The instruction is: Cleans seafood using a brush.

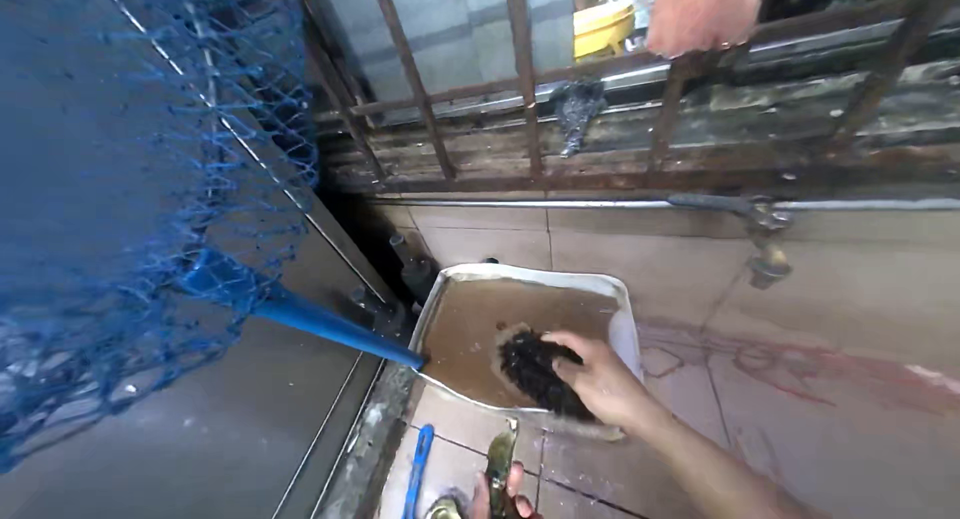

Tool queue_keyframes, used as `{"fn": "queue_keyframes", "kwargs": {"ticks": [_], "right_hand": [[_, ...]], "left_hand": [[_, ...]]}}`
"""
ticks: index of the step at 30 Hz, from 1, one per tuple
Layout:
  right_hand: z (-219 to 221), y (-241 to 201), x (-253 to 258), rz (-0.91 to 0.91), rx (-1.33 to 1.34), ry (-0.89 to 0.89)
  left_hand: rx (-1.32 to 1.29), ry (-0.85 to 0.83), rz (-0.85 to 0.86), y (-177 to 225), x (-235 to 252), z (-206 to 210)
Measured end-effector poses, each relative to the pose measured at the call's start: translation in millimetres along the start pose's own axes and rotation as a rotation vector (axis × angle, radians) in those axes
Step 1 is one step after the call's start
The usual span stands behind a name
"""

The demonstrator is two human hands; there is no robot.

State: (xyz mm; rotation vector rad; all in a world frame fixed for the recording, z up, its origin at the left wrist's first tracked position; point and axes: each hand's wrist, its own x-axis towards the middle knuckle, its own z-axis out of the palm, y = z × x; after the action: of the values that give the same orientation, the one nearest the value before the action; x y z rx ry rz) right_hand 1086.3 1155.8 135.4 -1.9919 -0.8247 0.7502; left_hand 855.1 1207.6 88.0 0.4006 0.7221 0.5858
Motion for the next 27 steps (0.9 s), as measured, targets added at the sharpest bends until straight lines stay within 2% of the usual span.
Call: {"fn": "queue_keyframes", "kwargs": {"ticks": [2,4,6,7,8,10,12,14,16,18,20,23,25,27], "right_hand": [[10.6,-4.0,-39.8,-0.153,0.035,-0.027],[13.2,2.5,-63.6,-0.198,-0.229,0.019],[4.0,17.8,-77.3,-0.184,-0.319,0.291],[-5.9,22.9,-84.1,-0.138,-0.270,0.413],[-16.0,25.1,-95.3,-0.043,-0.142,0.444],[-26.4,34.8,-121.5,0.110,0.170,0.297],[-31.6,38.9,-138.6,0.139,0.317,0.043],[-29.5,30.6,-141.6,0.074,0.292,-0.183],[-16.5,13.3,-133.2,0.111,0.120,-0.330],[-12.1,-0.7,-119.2,0.231,-0.125,-0.346],[-23.7,-5.3,-117.3,0.328,-0.340,-0.235],[-45.0,0.9,-137.3,0.339,-0.386,-0.096],[-39.8,-7.1,-149.7,0.270,-0.311,-0.185],[-26.7,-15.7,-147.6,0.246,-0.386,-0.295]], "left_hand": [[0.179,0.126,0.142,-6.9,5.7,8.7],[0.296,0.194,0.236,-14.3,6.6,16.7],[0.230,0.085,0.204,-24.3,5.5,6.1],[0.078,-0.040,0.134,-28.4,6.6,-1.2],[-0.118,-0.168,0.053,-32.1,6.6,-8.7],[-0.377,-0.320,-0.037,-39.7,3.0,-23.3],[-0.449,-0.360,-0.035,-50.0,-1.6,-29.2],[-0.364,-0.308,-0.032,-61.7,-5.5,-26.1],[-0.332,-0.360,-0.072,-76.2,-9.6,-17.4],[-0.305,-0.309,-0.061,-87.6,-15.5,-6.7],[-0.311,-0.178,-0.050,-92.6,-19.0,4.4],[-0.351,-0.182,-0.082,-90.6,-18.5,8.5],[-0.306,-0.216,-0.061,-95.5,-20.3,11.6],[-0.281,-0.161,-0.068,-105.6,-28.6,17.5]]}}
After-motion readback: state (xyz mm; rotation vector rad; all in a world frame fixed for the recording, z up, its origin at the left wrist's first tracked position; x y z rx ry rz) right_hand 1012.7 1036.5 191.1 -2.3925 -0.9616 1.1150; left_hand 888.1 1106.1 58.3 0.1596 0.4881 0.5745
